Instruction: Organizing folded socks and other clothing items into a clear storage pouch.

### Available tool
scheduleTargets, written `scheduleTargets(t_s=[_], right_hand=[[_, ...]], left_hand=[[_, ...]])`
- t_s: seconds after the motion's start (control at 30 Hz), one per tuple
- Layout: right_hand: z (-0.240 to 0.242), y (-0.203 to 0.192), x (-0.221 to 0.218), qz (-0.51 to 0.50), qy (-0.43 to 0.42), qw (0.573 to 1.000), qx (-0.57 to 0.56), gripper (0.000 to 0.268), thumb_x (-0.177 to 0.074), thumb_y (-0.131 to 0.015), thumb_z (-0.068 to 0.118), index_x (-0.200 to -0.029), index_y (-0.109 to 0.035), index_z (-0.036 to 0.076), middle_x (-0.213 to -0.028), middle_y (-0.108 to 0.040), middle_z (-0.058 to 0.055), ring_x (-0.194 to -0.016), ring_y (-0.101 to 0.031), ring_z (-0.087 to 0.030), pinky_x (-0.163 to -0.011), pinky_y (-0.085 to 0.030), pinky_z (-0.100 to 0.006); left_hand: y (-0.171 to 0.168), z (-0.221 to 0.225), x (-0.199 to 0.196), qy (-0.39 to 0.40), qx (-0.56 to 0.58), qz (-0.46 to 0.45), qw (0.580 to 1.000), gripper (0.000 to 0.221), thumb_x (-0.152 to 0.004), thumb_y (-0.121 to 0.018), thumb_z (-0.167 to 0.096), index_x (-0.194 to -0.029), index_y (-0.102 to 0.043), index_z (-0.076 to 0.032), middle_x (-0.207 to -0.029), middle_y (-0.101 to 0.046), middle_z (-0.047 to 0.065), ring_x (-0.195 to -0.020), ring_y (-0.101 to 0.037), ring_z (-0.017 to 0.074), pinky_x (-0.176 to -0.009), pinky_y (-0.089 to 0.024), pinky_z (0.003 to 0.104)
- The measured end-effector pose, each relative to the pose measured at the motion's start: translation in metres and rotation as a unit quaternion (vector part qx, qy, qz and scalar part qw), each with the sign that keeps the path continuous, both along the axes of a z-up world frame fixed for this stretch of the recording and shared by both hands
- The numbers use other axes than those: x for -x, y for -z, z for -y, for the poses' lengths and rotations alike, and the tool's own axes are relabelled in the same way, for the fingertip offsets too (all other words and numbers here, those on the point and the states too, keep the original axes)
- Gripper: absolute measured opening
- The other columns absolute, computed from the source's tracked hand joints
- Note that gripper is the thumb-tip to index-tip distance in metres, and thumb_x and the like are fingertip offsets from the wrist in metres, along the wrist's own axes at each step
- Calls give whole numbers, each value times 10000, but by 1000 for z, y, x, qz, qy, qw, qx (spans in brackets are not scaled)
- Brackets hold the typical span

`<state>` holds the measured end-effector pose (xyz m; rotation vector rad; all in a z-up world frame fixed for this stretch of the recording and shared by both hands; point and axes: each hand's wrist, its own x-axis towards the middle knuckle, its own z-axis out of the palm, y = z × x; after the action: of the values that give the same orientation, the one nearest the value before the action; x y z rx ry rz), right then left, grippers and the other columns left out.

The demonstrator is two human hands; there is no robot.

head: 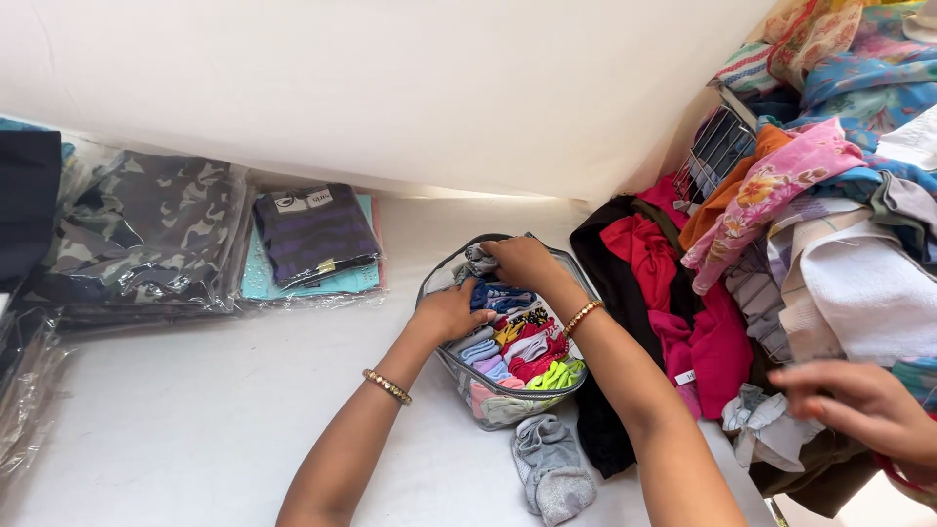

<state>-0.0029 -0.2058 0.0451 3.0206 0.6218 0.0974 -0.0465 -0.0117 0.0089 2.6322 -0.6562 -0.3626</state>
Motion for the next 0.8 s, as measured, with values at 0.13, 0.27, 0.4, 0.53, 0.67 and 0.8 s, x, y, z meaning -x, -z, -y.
scheduleTargets(t_s=[0.13, 0.27, 0.4, 0.53, 0.67, 0.8], right_hand=[[-1, 0, -3, 29, -25, 998, 42, 553, -729, -712, 85, -1273, -661, 166, -1005, -748, -103, -900, -718, -341, -758, -568, -474], [12, -14, 2, 103, 5, 994, -35, 328, -833, -710, 151, -1160, -720, 167, -936, -757, -109, -893, -719, -347, -748, -564, -478], [38, -26, 16, 139, 60, 943, -296, 425, -791, -722, 149, -1215, -700, 125, -908, -744, -181, -840, -731, -363, -726, -583, -427], [57, -6, 18, 98, 73, 936, -330, 444, -761, -706, 143, -1203, -708, 103, -903, -740, -200, -806, -749, -340, -717, -592, -390], [71, 15, 10, 68, 99, 920, -372, 440, -763, -716, 120, -1201, -709, 75, -825, -735, -173, -714, -730, -246, -677, -576, -349], [70, 19, 13, 42, 110, 906, -407, 424, -771, -706, 117, -1192, -717, 61, -787, -736, -127, -681, -711, -160, -655, -573, -319]], left_hand=[[22, 5, -24, -26, -27, -10, 999, 967, -910, -586, -670, -1548, -331, 10, -1273, -682, 219, -1158, -669, 370, -968, -544, 459], [26, 6, -31, -11, -54, -24, 998, 767, -957, -529, -685, -1245, -681, 10, -1251, -707, 214, -1163, -671, 362, -995, -529, 449], [-11, 4, 1, -53, -11, 10, 999, 654, -956, -581, -611, -1208, -658, -13, -1218, -692, 192, -1131, -664, 356, -962, -534, 459], [-6, 20, 20, -18, 154, 226, 962, 373, -919, -656, -353, -1126, -696, -45, -1160, -714, 159, -1106, -674, 344, -887, -549, 451], [-10, 43, 21, 64, 188, 134, 971, 228, -823, -718, -262, -999, -766, -126, -1018, -756, 134, -990, -699, 324, -860, -559, 459], [-23, 53, -8, 77, 203, 115, 969, 177, -826, -728, -260, -889, -810, -116, -860, -758, 150, -785, -719, 315, -746, -578, 431]])
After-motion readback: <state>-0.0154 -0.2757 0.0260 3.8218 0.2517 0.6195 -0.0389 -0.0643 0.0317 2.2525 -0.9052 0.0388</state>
